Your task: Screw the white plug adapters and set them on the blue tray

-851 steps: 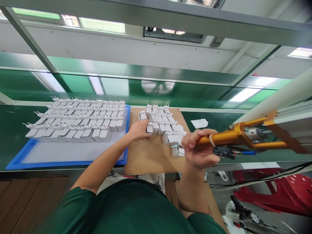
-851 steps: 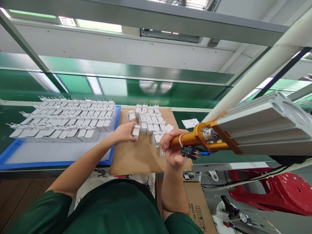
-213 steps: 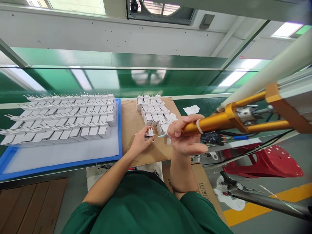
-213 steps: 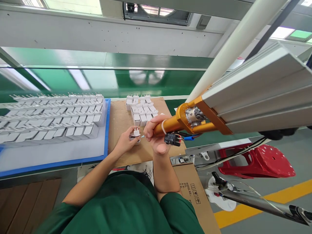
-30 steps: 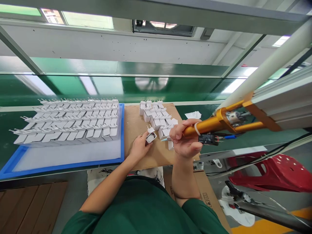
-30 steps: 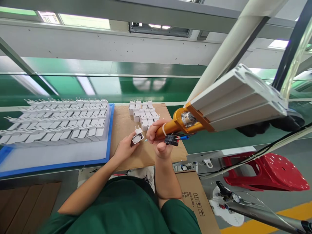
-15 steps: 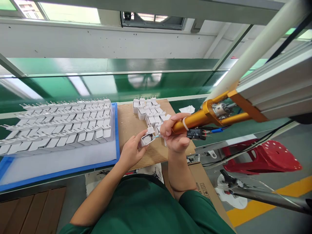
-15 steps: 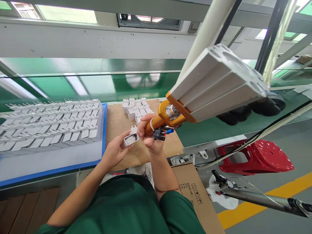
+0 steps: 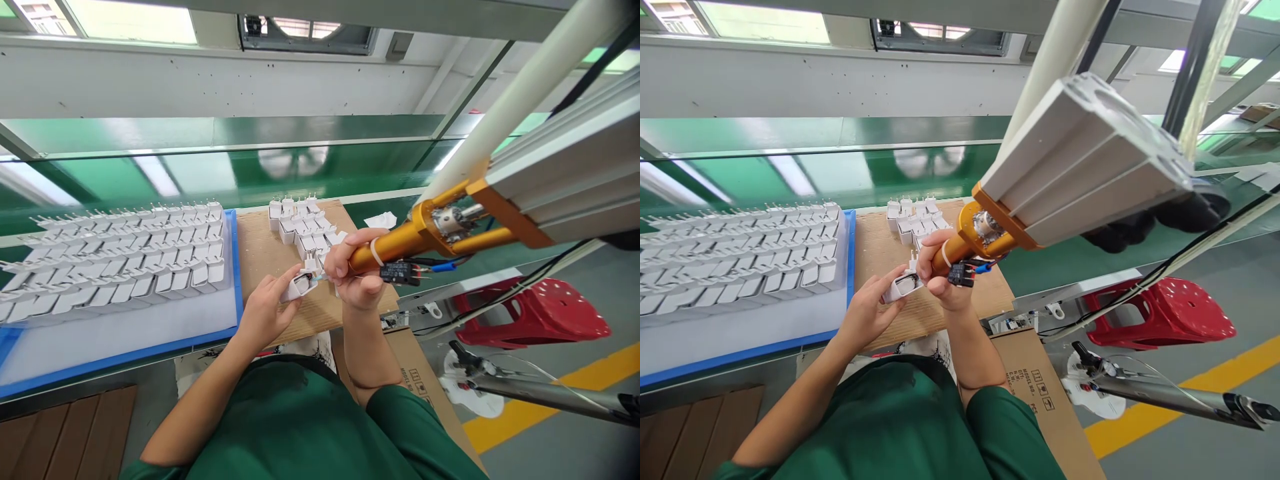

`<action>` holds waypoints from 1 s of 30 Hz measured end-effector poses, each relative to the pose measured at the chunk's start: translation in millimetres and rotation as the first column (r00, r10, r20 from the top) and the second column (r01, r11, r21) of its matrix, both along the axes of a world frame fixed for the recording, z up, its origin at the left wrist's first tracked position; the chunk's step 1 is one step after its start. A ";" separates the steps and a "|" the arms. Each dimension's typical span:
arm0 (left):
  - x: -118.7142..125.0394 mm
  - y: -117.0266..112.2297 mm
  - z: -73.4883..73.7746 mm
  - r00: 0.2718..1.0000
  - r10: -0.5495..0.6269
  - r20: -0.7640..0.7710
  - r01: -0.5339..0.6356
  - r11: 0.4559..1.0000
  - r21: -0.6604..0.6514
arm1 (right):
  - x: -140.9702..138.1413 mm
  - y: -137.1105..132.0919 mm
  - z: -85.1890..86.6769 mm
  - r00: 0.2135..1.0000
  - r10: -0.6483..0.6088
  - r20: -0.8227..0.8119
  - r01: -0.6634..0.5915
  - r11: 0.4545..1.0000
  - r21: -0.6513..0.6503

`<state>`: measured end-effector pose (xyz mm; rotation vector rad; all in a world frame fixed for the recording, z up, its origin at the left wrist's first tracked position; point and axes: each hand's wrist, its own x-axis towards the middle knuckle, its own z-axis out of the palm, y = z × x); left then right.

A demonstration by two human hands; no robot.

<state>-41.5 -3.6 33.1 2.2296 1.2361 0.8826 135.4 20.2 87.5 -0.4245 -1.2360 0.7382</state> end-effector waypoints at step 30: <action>-1.3 0.5 -0.4 1.000 0.006 0.004 -0.006 0.999 -0.037 | -0.1 -3.5 3.6 0.999 -0.032 0.008 0.032 0.999 -0.027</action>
